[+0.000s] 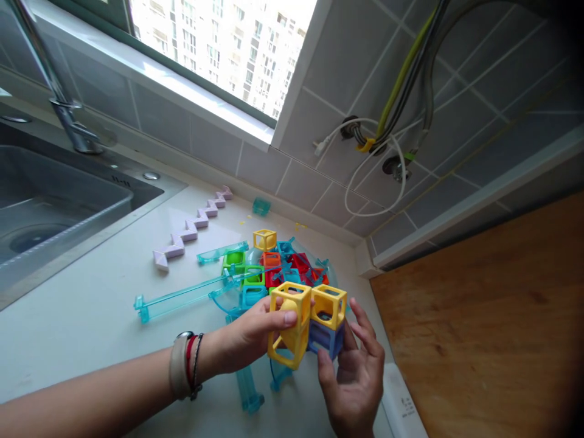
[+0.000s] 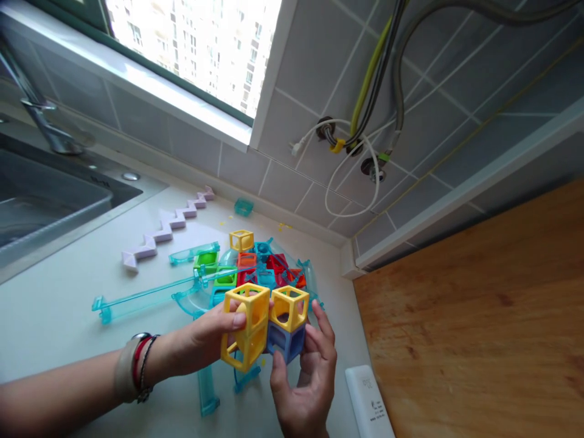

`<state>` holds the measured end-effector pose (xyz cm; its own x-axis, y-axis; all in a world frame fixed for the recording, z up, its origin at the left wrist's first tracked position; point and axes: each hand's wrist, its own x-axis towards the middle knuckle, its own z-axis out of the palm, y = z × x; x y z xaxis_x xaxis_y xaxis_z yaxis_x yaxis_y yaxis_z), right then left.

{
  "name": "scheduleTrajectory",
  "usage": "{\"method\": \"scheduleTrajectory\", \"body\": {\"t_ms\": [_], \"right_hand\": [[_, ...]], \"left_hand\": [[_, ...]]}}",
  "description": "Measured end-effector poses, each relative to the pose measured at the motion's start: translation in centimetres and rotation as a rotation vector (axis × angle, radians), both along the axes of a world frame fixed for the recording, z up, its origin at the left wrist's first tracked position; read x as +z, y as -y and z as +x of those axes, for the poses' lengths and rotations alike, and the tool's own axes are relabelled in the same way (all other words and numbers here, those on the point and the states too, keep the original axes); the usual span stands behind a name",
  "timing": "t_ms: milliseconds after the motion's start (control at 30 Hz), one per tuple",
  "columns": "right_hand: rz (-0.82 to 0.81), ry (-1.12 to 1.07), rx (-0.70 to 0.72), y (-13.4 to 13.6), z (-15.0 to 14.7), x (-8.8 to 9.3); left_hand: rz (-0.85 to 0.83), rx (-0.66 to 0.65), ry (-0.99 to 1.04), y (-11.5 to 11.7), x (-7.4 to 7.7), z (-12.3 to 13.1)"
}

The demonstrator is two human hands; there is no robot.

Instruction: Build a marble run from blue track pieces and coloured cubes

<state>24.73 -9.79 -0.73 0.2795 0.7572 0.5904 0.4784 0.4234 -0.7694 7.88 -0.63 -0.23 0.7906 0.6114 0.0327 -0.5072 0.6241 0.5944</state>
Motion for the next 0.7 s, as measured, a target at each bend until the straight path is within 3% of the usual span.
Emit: {"method": "scheduleTrajectory", "body": {"t_ms": [167, 467, 600, 700], "right_hand": [[0.096, 0.239, -0.097, 0.6, -0.4, -0.6], [0.266, 0.351, -0.179, 0.7, -0.6, -0.6], [0.218, 0.523, -0.059, 0.7, -0.2, 0.5], [0.162, 0.534, 0.054, 1.0, -0.1, 1.0]], "left_hand": [[0.004, 0.034, -0.035, 0.3, -0.1, 0.3], [-0.034, 0.065, -0.076, 0.7, 0.1, 0.6], [0.042, 0.080, -0.084, 0.6, 0.3, 0.6], [0.049, 0.085, -0.098, 0.5, 0.4, 0.6]]}}
